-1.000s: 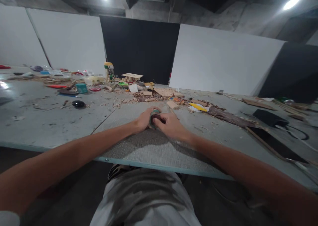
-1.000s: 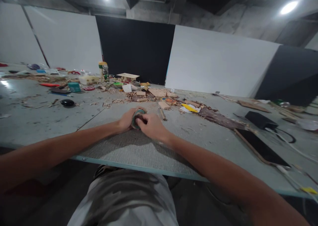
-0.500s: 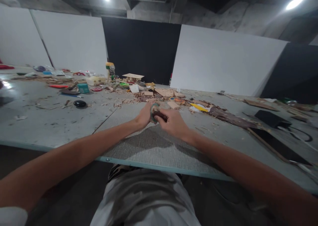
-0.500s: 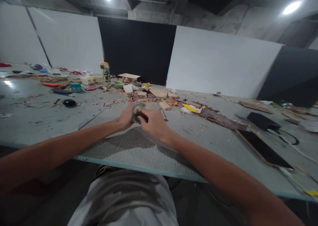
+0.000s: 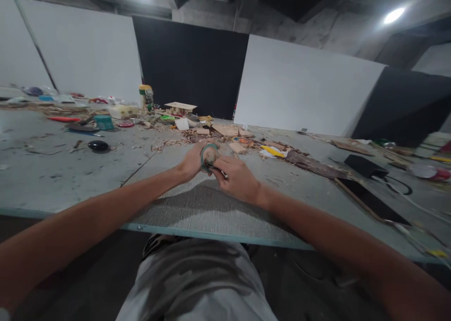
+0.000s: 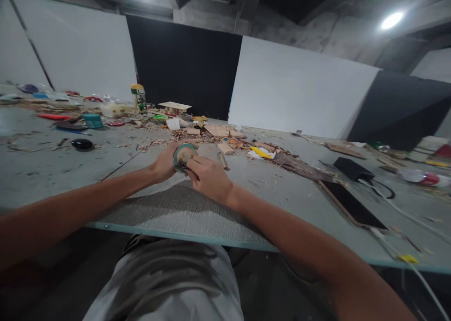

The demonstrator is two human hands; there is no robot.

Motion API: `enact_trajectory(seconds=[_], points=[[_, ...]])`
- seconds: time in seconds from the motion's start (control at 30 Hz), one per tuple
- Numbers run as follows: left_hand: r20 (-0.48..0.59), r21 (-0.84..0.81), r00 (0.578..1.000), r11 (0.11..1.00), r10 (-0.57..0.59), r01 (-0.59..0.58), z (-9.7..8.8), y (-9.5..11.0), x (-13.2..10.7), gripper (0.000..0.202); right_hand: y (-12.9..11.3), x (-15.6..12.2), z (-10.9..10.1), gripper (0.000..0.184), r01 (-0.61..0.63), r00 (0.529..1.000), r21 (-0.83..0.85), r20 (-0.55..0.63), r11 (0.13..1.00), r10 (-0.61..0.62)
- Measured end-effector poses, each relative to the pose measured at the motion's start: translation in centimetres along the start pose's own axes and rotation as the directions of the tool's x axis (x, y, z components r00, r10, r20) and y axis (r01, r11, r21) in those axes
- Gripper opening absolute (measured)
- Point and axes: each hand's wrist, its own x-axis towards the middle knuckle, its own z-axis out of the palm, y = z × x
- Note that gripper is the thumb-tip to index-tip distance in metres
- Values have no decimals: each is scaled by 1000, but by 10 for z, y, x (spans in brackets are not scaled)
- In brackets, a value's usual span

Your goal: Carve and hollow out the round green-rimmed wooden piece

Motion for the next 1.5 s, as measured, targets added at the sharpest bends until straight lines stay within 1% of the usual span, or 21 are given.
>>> enact_trajectory(seconds=[0.1,0.2,0.27,0.3,0.37,0.4,0.5,0.57,0.63,0.7,0.77,0.87,0.93,1.0,1.07,1.13,1.23,1.3,1.33,1.4,1.5], points=[[0,86,1000,996,-23,23,2,5,-1,21,3,-2,-2,18,19,999,-47,33,999,-18],[-16,185,998,981,65,-61,2,7,0,14,3,-3,-2,19,62,998,-56,18,996,-61],[-31,139,997,988,73,-68,2,6,0,16,3,-3,-4,20,90,996,-79,22,993,-89],[-26,102,999,994,42,-39,1,5,0,17,3,-3,-5,21,95,995,-99,30,991,-92],[21,72,999,997,-36,35,1,2,0,20,4,-4,-7,23,90,995,-132,48,987,-84],[41,80,998,996,-49,46,0,1,0,20,5,-4,-8,24,92,995,-140,55,986,-85],[47,135,999,991,-1,-6,-1,-1,0,15,6,-5,-9,26,152,987,-146,77,978,-142],[56,177,998,984,-6,-4,-2,0,0,12,7,-5,-10,26,175,983,-167,87,970,-162],[98,239,995,971,-18,-6,-2,2,0,6,6,-5,-12,25,145,988,-195,88,970,-130],[116,285,993,957,24,-56,-2,4,1,3,3,-5,-13,24,116,991,-198,88,973,-100],[87,290,993,951,80,-102,-1,5,4,4,-2,-5,-12,25,133,988,-173,101,976,-117],[20,224,997,971,78,-81,0,5,7,8,-6,-5,-10,27,173,979,-140,132,975,-155],[-27,160,998,986,51,-46,-2,6,9,13,-4,-6,-10,25,138,984,-115,132,984,-122],[-59,117,998,993,19,-12,-5,7,9,18,-1,-5,-12,22,60,994,-67,91,996,-54],[-70,123,998,992,4,4,-8,9,8,19,0,-4,-15,19,-23,1000,-20,16,1000,24],[-63,167,997,985,45,-34,-9,9,8,16,-1,-1,-17,19,-51,998,5,-33,999,51],[-3,195,994,975,107,-105,-9,6,8,19,-1,3,-16,18,-40,999,-14,21,999,40],[45,153,998,987,41,-48,-10,3,9,24,2,4,-15,17,-87,995,-42,49,995,89],[57,133,998,991,-1,-7,-10,2,9,26,3,4,-14,18,-132,990,-45,32,990,134],[46,116,999,993,-19,14,-11,-1,10,26,4,4,-14,19,-212,977,-7,-8,977,212],[-4,98,998,993,61,-61,-12,-3,12,23,1,6,-13,15,-234,972,64,20,970,233]])
